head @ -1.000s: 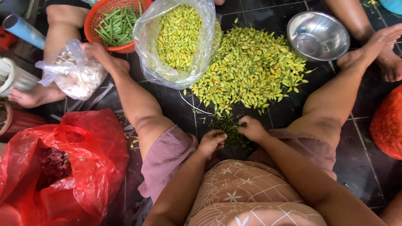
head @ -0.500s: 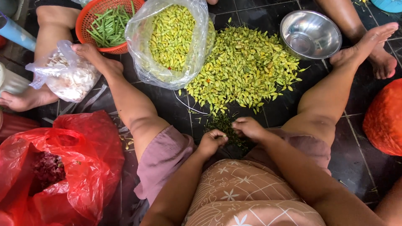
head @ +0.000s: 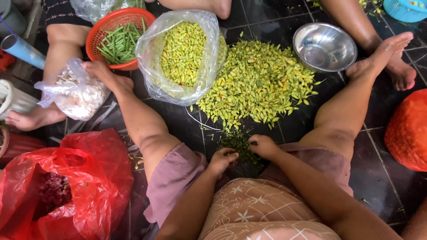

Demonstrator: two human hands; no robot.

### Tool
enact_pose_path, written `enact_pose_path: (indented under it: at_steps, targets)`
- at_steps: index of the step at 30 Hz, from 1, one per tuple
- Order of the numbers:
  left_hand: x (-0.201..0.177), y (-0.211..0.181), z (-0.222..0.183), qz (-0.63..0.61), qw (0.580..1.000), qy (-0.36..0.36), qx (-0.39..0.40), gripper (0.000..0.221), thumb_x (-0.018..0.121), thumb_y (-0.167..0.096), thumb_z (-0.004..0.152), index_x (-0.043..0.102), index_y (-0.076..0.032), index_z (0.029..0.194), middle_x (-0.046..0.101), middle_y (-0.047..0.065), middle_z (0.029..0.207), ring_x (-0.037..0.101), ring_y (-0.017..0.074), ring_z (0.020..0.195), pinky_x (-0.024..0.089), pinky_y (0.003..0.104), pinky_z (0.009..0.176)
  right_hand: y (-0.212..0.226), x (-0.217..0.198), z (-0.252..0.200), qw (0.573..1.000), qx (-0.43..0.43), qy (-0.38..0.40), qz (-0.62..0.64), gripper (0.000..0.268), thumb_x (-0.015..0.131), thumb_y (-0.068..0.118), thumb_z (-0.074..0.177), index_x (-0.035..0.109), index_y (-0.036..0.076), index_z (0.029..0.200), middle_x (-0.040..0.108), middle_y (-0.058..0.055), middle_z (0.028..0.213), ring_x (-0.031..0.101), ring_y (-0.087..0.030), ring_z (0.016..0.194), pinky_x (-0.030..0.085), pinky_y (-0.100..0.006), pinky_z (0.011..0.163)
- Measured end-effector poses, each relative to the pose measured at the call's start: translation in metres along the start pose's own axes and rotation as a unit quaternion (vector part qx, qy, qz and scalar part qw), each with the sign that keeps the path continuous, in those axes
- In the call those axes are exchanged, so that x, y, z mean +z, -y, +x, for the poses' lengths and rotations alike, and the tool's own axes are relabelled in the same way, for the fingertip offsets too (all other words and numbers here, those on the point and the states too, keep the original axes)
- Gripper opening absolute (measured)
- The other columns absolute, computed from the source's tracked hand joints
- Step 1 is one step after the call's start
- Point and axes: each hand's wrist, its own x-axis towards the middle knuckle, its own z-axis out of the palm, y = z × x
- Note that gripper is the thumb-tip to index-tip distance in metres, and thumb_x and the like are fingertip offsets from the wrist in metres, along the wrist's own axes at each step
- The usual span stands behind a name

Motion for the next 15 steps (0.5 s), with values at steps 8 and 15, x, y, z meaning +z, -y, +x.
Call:
enact_pose_path:
  at_steps: [8,15]
  targets:
    - [0.002,0.018,0.023,0.071,0.993,-0.039,0.08,0.03,0.09,-0.017,0.082,0.077,-0.003,0.105,0.064,0.01,0.075,0.064,0.0149,0.064,0.057,0.032,0.057,0.045,0.008,-0.009,0.913,0.056,0.049,0.402,0.015,0.079,0.019,0.084,0.079,0.006,0.078,0.068,-0.013,0.064,0.062,-0.021,0.06,0.049,-0.034,0.051]
    - [0.017,-0.016,-0.015,-0.063,0.993,-0.02,0.099,0.012,0.075,-0.006,0.094,0.072,0.002,0.102,0.063,0.01,0.077,0.067,0.015,0.065,0.061,0.027,0.065,0.011,-0.045,0.028,0.969,-0.003,-0.021,0.246,0.018,0.075,0.016,0.089,0.081,0.004,0.1,0.077,-0.023,0.099,0.073,-0.04,0.096,0.059,-0.045,0.079]
